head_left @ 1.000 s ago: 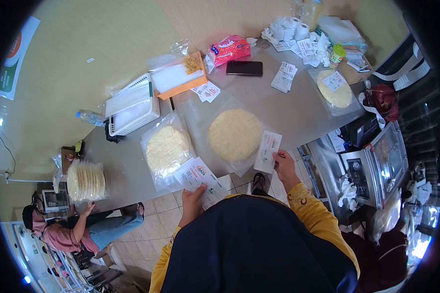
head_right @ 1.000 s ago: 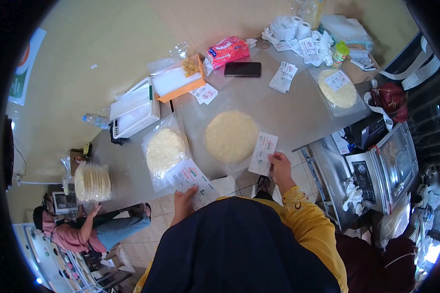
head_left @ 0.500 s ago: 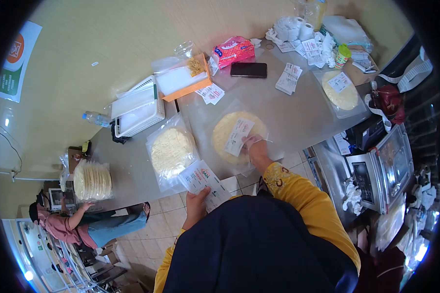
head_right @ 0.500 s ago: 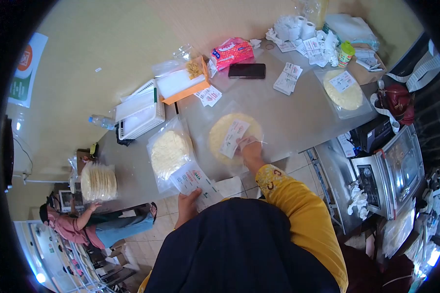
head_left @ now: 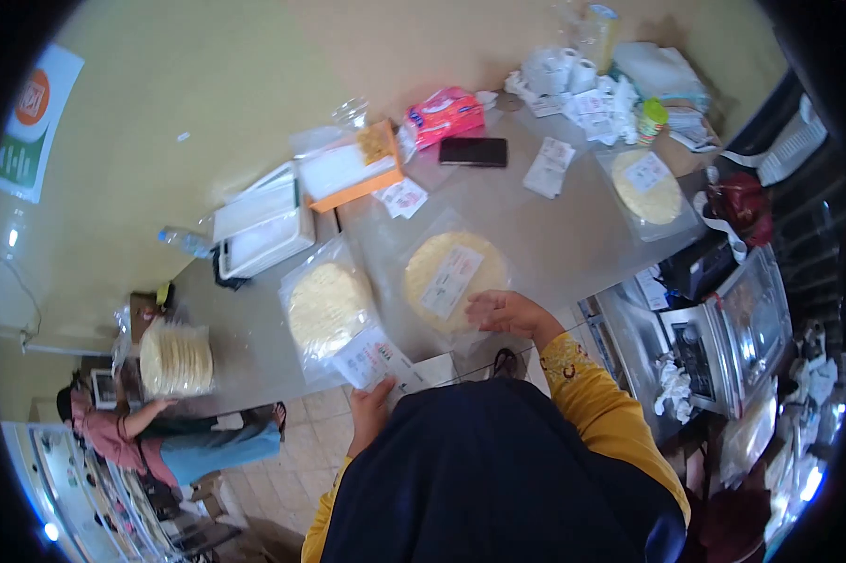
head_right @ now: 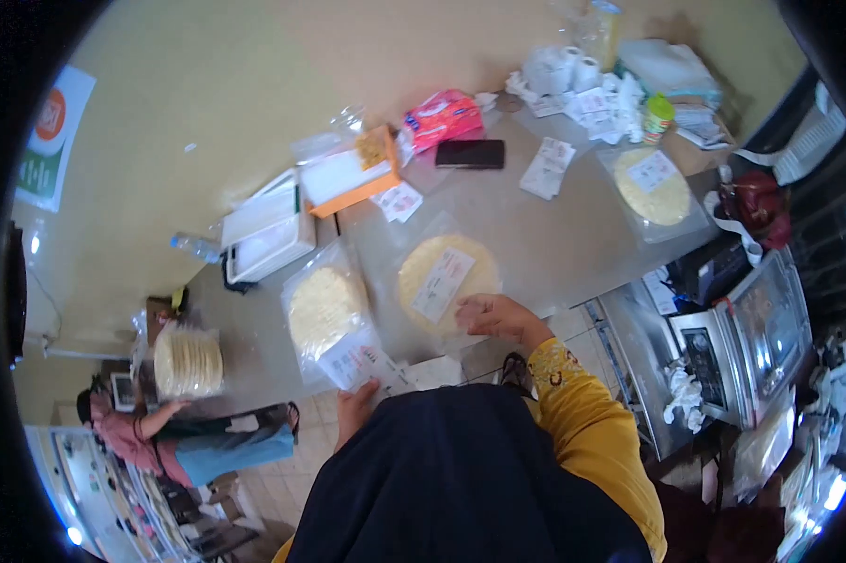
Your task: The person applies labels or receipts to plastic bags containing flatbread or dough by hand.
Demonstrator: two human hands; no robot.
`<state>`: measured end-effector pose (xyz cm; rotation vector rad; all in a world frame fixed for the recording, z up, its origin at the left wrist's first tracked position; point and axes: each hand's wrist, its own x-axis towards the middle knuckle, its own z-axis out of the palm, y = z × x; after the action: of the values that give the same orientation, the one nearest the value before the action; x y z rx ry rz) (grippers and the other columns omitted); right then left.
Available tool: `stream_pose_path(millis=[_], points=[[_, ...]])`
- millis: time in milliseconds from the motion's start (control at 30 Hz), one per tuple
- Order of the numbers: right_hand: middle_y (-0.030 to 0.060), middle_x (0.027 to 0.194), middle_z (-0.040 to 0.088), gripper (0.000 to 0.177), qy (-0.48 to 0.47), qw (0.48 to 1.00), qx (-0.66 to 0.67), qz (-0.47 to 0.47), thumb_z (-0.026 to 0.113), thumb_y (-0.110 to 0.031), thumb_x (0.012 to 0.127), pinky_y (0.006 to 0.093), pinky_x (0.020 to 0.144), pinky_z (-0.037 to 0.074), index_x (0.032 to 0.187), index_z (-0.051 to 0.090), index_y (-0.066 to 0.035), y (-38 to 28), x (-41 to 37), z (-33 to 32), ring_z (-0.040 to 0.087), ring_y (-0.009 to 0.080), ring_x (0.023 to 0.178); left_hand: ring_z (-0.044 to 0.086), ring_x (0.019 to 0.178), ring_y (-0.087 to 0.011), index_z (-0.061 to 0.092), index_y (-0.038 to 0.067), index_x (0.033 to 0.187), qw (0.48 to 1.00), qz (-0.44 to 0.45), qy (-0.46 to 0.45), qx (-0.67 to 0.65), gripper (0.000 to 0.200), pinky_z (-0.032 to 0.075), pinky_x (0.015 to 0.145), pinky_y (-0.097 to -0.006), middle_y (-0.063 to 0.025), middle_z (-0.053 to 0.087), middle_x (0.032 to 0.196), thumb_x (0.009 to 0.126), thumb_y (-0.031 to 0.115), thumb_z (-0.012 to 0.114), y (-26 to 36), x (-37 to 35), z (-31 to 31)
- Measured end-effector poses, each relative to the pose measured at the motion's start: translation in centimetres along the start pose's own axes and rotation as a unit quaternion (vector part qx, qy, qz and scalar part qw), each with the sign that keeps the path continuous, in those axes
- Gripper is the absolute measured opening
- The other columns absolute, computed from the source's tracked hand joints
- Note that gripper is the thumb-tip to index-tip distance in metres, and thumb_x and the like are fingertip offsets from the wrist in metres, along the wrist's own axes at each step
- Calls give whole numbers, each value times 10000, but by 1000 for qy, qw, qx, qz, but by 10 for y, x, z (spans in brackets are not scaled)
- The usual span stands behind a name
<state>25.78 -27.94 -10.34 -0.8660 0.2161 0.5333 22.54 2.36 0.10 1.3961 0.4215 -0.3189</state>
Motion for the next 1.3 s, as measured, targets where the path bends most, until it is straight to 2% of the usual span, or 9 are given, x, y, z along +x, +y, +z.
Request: stream_pose_path(millis=[67,167,467,800,967,1067,1133,1167,1300], points=[[158,1113,561,421,-64,975,197,-80,529,-123,836,318,759,511,1240,456,-26,-12,-16,-1,596,231,934,612,816,-231,567,-12,1026,1000,18,-3,-22,272,497,734,-339,-108,627,930,758,-1,608,3,-3,8],[162,1165,527,415,121,984,114,-62,488,-114,863,329,795,498,1260,410,-24,-13,0,1,572,237,991,608,821,-239,549,-21,1031,1000,0,-12,-10,289,495,746,-351,-115,619,949,748,-8,606,3,0,9],[116,975,606,262,188,963,67,-183,510,-140,865,317,701,522,1095,509,-15,-106,-19,17,618,215,843,603,829,-284,511,-24,1037,1000,-4,-28,-9,302,487,765,-391,-132,613,945,748,0,596,21,-3,49],[147,1032,604,258,316,895,20,-314,431,-115,883,418,762,527,1107,503,-10,-231,-127,-153,619,273,903,604,882,-290,511,-7,1075,993,-39,-84,-78,327,493,802,-411,-132,606,999,752,-28,558,36,6,57],[109,1012,603,314,672,609,-261,-332,576,-156,794,382,755,479,1068,544,-6,-235,-153,-206,599,265,896,607,917,-277,508,-3,1122,980,-68,-135,-132,385,493,822,-402,-121,610,1015,742,-30,562,50,12,54],[96,950,632,269,606,616,-331,-379,590,-49,775,310,779,459,1041,584,-12,-217,-130,-149,595,216,890,612,915,-266,508,-3,1140,962,-76,-202,-167,413,493,826,-397,-119,614,1023,733,-17,581,59,16,52],[44,910,617,217,350,827,-301,-321,580,-30,792,254,719,465,1008,601,-44,-188,-112,-101,581,128,837,615,911,-260,506,-8,1151,952,-80,-229,-184,432,495,823,-393,-117,616,1024,728,-2,595,63,18,50],[21,903,614,152,251,860,-312,-318,563,-28,819,230,705,465,966,594,-53,-174,-104,-51,570,91,813,617,908,-257,504,-10,1157,946,-83,-248,-191,442,495,822,-391,-116,618,1025,726,6,602,66,19,50],[70,1023,596,146,33,888,-364,-281,618,-10,792,265,811,463,927,572,-44,-116,-67,79,574,124,904,622,889,-267,489,-13,1174,930,-95,-289,-208,480,504,798,-391,-136,613,1015,714,45,612,73,16,48]])
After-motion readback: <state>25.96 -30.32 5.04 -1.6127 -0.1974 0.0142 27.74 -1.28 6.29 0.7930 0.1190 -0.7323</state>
